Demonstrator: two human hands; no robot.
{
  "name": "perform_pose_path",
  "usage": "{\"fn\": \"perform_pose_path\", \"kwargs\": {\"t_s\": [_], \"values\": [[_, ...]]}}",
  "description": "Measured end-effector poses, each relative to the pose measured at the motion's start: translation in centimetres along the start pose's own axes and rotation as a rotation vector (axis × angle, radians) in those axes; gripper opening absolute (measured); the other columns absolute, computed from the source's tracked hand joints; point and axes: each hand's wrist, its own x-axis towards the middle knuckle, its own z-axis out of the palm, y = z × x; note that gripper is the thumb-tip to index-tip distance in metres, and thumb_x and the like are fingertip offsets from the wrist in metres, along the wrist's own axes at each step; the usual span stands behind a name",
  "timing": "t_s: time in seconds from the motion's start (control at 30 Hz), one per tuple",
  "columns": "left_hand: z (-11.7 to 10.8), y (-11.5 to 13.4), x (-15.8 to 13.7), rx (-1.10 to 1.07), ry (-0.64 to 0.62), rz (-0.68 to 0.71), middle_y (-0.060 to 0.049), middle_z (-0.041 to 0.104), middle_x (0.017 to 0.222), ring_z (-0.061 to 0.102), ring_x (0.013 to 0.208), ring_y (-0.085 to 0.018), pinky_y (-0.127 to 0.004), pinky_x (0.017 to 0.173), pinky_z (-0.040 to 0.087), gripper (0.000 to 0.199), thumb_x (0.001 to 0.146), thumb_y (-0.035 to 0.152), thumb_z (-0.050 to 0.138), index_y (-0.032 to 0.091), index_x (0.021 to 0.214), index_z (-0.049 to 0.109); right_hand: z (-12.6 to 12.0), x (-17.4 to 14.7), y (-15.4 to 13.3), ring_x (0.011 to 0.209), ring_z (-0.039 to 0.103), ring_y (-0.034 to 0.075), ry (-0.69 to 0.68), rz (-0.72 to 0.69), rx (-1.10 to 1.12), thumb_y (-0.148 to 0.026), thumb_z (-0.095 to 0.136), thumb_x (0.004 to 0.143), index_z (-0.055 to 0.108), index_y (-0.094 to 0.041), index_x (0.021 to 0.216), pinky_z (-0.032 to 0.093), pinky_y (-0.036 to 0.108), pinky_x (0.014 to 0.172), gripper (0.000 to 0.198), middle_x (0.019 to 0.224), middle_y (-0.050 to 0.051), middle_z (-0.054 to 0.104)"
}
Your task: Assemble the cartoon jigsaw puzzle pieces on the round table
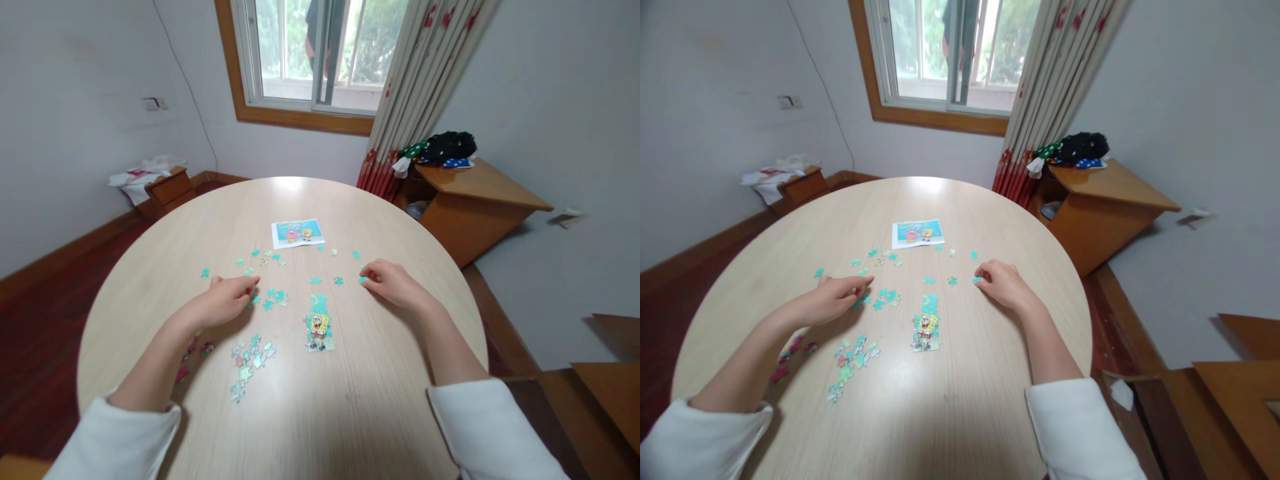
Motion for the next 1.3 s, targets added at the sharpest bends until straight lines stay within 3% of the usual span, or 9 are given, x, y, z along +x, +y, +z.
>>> {"fn": "perform_pose_path", "kwargs": {"t_s": [0.17,0.27,0.43,0.6,0.77,1.1,1.3], "values": [[-0.9,-0.1,-0.6,0.001,-0.028,-0.007,-0.003,0.066,0.086,0.06,0.086,-0.022,-0.054,0.102,0.026,0.021,0.08,0.026,0.027,0.021,0.073,0.046,-0.5,0.1,1.3,0.081,0.06,0.02,0.033,0.155,-0.071,-0.021,0.057,0.081,0.068,-0.018,0.091,0.041,0.03,0.072,0.015,0.091,0.007,0.068],[-1.3,-0.5,-0.8,0.014,-0.04,-0.01,-0.003,0.066,0.082,0.06,0.084,-0.022,-0.051,0.1,0.029,0.024,0.08,0.027,0.027,0.021,0.072,0.049,-0.4,0.2,1.7,0.08,0.06,0.019,0.074,0.192,-0.078,-0.019,0.056,0.08,0.067,-0.017,0.092,0.041,0.029,0.072,0.016,0.091,0.008,0.068],[-1.2,-1.8,-0.9,-0.018,-0.025,0.024,-0.005,0.07,0.107,0.059,0.108,-0.024,-0.045,0.102,0.033,0.029,0.077,0.029,0.034,0.022,0.079,0.063,0.3,0.4,0.9,0.079,0.061,0.018,0.158,0.111,-0.001,-0.017,0.055,0.079,0.066,-0.017,0.098,0.043,0.027,0.071,0.022,0.087,0.006,0.067],[-0.8,-2.5,-0.7,-0.035,-0.012,0.042,-0.006,0.06,0.13,0.053,0.12,-0.023,-0.042,0.104,0.034,0.031,0.077,0.029,0.038,0.023,0.084,0.068,1.1,0.4,-1.2,0.082,0.063,0.019,0.107,0.038,-0.005,-0.014,0.049,0.082,0.069,-0.016,0.096,0.045,0.028,0.077,0.025,0.089,0.008,0.07],[-0.7,-2.7,-0.8,-0.04,-0.003,0.053,-0.005,0.061,0.129,0.053,0.122,-0.023,-0.043,0.105,0.033,0.031,0.077,0.029,0.039,0.024,0.085,0.069,1.2,0.4,-2.4,0.095,0.065,0.021,0.048,0.044,-0.033,-0.01,0.045,0.083,0.072,-0.016,0.097,0.045,0.031,0.087,0.031,0.102,0.009,0.072],[-1.6,-1.5,-1.7,0.009,-0.074,-0.008,-0.004,0.061,0.129,0.054,0.121,-0.021,-0.04,0.107,0.031,0.037,0.078,0.024,0.035,0.021,0.087,0.071,0.8,0.0,-2.5,0.1,0.065,0.021,0.019,0.07,-0.005,-0.01,0.046,0.082,0.073,-0.016,0.097,0.046,0.03,0.091,0.032,0.105,0.009,0.072],[-1.3,-1.8,-2.3,-0.066,-0.037,-0.011,-0.005,0.065,0.123,0.057,0.114,-0.022,-0.04,0.102,0.034,0.034,0.076,0.024,0.034,0.02,0.084,0.066,0.7,0.0,-2.5,0.099,0.065,0.022,0.006,0.084,0.018,-0.009,0.046,0.081,0.073,-0.016,0.098,0.047,0.032,0.09,0.033,0.104,0.009,0.072]]}}
